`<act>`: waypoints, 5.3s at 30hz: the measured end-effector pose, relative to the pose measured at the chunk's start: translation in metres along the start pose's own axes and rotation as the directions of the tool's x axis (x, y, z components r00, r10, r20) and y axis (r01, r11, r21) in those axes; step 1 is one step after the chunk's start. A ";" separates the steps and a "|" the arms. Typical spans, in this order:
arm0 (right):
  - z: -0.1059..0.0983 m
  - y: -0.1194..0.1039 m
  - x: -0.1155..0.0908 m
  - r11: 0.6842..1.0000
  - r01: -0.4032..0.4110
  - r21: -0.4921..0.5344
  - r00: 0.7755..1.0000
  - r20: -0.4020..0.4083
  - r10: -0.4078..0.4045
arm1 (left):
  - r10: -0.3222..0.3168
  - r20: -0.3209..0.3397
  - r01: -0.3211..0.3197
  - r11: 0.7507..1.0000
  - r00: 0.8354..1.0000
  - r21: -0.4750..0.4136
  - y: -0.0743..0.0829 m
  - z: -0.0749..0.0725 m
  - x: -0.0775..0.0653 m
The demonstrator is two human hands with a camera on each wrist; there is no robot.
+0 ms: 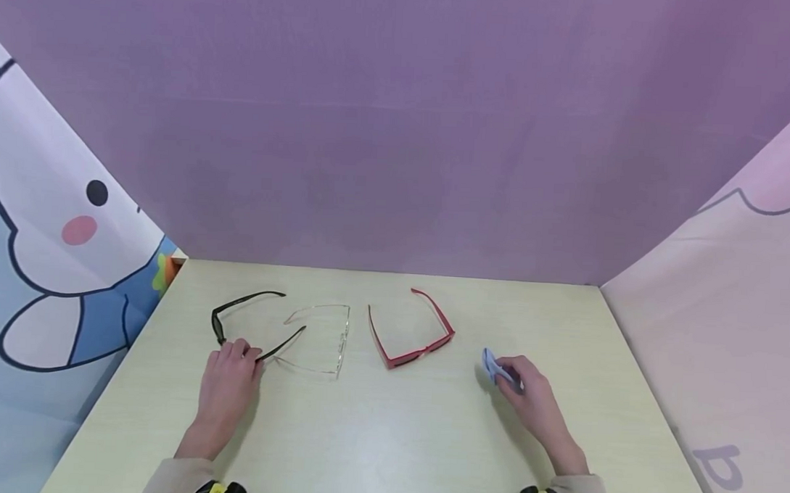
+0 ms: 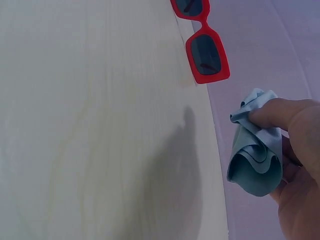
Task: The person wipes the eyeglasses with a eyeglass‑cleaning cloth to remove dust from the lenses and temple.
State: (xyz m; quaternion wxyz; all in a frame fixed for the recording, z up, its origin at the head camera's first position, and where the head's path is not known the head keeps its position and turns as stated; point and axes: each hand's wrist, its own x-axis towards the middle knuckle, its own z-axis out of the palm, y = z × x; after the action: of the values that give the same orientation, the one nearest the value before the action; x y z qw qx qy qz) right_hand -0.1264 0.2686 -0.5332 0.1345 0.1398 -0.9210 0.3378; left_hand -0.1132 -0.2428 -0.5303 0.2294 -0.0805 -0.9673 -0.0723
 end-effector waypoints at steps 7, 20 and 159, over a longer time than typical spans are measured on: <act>0.001 0.000 -0.001 1.000 0.025 0.005 1.000 -0.010 -0.025 | 0.015 0.105 -0.022 0.998 0.994 0.063 0.001 -0.006 0.001; 0.001 -0.003 0.000 1.000 0.014 0.008 1.000 0.010 -0.015 | 0.051 0.135 -0.068 0.989 0.990 0.131 -0.003 -0.016 0.001; 0.053 -0.190 0.059 0.760 0.595 0.261 0.679 -0.669 -0.302 | -0.106 0.572 0.307 -0.757 0.814 -0.577 0.200 -0.082 0.046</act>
State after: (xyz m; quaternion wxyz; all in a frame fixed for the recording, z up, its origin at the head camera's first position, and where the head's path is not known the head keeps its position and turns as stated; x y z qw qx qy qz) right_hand -0.1231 0.0850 -0.4410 0.4576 0.2839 -0.6583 0.5259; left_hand -0.0807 -0.0568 -0.4164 -0.0690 0.0546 -0.3059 -0.9480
